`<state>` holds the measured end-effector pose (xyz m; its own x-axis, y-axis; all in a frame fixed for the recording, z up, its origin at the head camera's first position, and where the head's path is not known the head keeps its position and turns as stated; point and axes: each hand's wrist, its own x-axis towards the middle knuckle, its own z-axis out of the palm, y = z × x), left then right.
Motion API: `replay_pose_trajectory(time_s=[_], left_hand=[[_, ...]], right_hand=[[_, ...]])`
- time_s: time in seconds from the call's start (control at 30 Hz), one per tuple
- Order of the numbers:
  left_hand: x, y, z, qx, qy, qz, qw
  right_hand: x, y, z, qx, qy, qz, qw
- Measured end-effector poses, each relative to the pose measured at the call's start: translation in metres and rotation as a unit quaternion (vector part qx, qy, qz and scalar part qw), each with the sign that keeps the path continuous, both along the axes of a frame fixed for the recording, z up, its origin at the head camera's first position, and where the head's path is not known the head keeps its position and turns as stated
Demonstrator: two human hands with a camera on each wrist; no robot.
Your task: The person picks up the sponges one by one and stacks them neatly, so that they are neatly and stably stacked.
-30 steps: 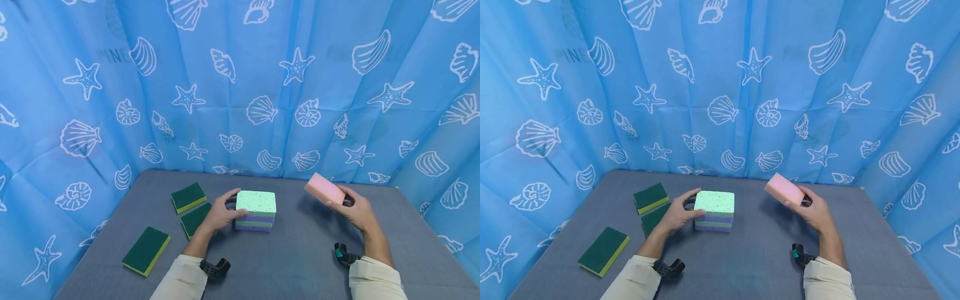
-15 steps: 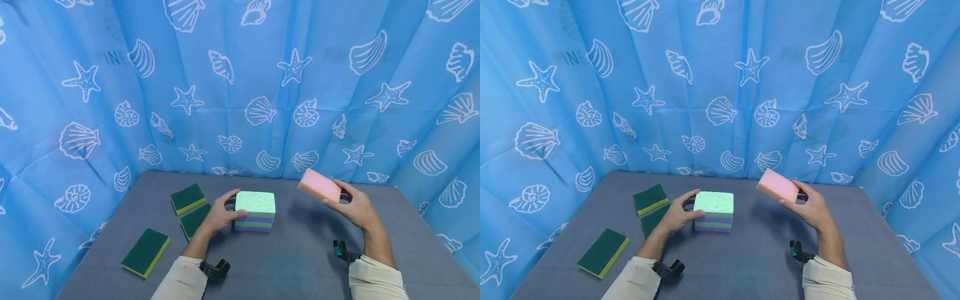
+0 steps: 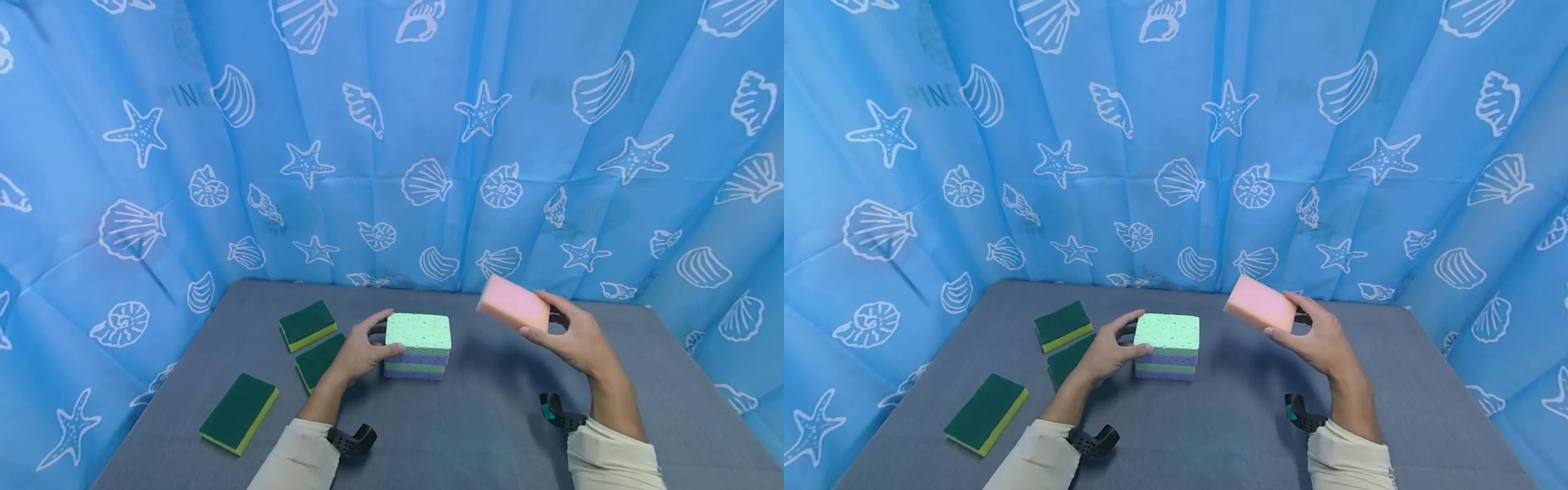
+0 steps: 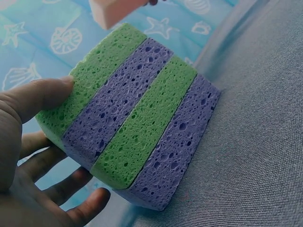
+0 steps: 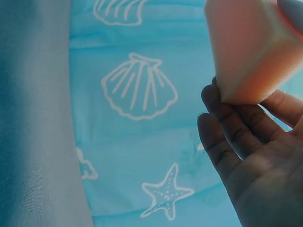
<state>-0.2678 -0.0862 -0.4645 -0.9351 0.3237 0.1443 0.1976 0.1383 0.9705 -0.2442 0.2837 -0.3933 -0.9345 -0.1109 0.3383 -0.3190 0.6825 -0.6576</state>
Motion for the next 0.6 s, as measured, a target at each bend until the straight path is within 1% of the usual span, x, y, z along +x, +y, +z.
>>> replay_pose_trajectory(time_s=[0.17,0.4,0.6], left_hand=[[0.000,0.000,0.000,-0.002,0.003,0.001,1.0000],[-0.001,0.000,-0.001,-0.003,0.006,0.000,1.0000],[-0.001,0.001,-0.003,0.004,0.001,0.000,1.0000]], right_hand=[[0.002,-0.005,0.004,0.002,0.017,0.015,1.000],[0.005,-0.011,0.009,0.003,0.053,0.034,0.998],[0.008,-0.018,0.014,-0.007,0.059,0.060,0.996]])
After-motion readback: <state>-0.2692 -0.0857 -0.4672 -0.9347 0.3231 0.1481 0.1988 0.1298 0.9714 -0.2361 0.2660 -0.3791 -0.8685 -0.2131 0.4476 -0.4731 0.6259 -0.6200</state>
